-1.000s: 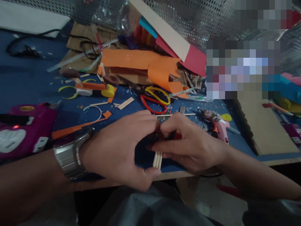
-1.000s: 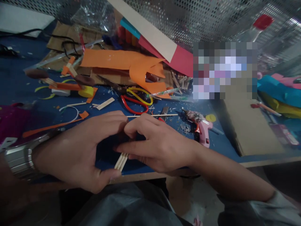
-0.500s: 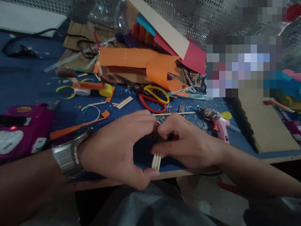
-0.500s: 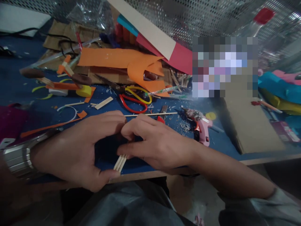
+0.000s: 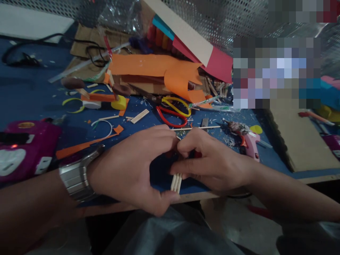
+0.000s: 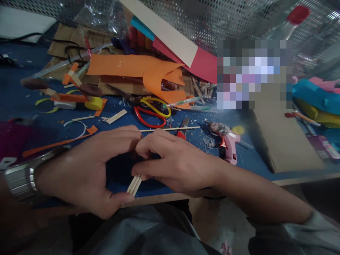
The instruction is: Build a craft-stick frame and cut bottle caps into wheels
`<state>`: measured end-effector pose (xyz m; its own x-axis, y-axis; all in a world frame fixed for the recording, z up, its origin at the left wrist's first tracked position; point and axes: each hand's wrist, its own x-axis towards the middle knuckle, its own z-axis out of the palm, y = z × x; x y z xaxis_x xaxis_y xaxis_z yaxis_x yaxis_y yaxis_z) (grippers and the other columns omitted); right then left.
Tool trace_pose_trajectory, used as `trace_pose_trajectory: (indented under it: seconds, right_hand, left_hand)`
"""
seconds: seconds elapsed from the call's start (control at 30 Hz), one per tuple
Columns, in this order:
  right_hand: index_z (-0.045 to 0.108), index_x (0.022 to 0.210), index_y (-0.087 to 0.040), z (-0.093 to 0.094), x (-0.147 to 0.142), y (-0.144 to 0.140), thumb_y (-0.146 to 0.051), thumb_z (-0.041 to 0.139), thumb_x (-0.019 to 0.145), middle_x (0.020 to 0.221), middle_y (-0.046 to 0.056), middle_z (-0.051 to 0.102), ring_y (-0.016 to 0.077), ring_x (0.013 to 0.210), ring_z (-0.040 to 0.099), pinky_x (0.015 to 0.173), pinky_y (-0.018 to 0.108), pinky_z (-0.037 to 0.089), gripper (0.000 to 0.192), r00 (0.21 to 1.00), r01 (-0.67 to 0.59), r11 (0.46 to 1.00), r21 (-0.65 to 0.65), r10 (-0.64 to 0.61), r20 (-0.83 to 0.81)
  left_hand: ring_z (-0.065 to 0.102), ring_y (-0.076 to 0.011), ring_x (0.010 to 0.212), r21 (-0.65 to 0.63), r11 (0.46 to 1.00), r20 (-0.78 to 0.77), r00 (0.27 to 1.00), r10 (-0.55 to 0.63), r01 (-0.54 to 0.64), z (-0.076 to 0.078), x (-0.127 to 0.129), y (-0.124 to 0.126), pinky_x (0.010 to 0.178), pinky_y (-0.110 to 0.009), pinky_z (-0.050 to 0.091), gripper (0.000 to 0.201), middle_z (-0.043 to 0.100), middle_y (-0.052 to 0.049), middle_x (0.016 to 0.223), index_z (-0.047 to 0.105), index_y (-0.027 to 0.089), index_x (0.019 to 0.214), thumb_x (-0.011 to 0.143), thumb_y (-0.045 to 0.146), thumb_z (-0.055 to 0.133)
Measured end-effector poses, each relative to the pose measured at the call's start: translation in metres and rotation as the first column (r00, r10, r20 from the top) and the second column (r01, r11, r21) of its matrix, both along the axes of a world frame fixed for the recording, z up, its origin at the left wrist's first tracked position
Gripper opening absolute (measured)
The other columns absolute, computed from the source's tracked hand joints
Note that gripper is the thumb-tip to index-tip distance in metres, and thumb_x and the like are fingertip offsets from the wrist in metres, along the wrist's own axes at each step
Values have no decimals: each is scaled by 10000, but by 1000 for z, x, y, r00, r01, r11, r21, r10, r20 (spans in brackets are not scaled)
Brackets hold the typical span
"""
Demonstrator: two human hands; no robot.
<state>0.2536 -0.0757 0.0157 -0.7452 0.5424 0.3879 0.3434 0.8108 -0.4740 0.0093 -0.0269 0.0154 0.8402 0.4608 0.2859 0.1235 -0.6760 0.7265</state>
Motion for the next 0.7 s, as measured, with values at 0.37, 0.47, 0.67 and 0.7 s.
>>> trace_pose_trajectory:
  seconds: [0.37, 0.47, 0.67, 0.7]
  right_hand:
    - [806, 1165, -205, 0, -1, 0, -315, 610, 1149, 1099, 67, 577, 199, 1101, 579, 993, 388, 523, 226, 996, -68, 997, -48, 66, -55]
    - [804, 1137, -197, 0, -3, -1, -303, 622, 1139, 1088, 67, 576, 205, 1081, 565, 1002, 394, 509, 211, 997, -71, 995, -67, 68, -43]
    - [810, 1192, -156, 2, -1, 0, -327, 610, 1152, 1095, 77, 582, 199, 1084, 575, 1024, 378, 513, 266, 996, -76, 995, -68, 72, -57]
    - [798, 1246, -142, 2, 1, 1, -363, 608, 1155, 1107, 80, 586, 196, 1093, 585, 1020, 369, 523, 305, 995, -71, 995, -70, 67, -69]
  left_hand:
    - [581, -223, 814, -117, 993, 28, 999, -32, 35, 0, 1, 0, 760, -408, 464, 287, 626, 8, 845, 637, 249, 824, 668, 332, 864]
    - [576, -233, 811, -120, 993, 27, 999, -17, 20, -2, 3, 0, 750, -412, 456, 311, 620, 5, 836, 631, 250, 845, 659, 350, 861]
    - [577, -234, 807, -114, 993, 30, 999, -27, 31, -3, 1, 0, 751, -411, 462, 336, 614, 3, 835, 605, 250, 827, 667, 366, 877]
    - [585, -236, 812, -116, 993, 28, 999, -28, 31, -3, 1, 0, 757, -413, 471, 356, 620, -2, 851, 605, 248, 826, 671, 393, 890]
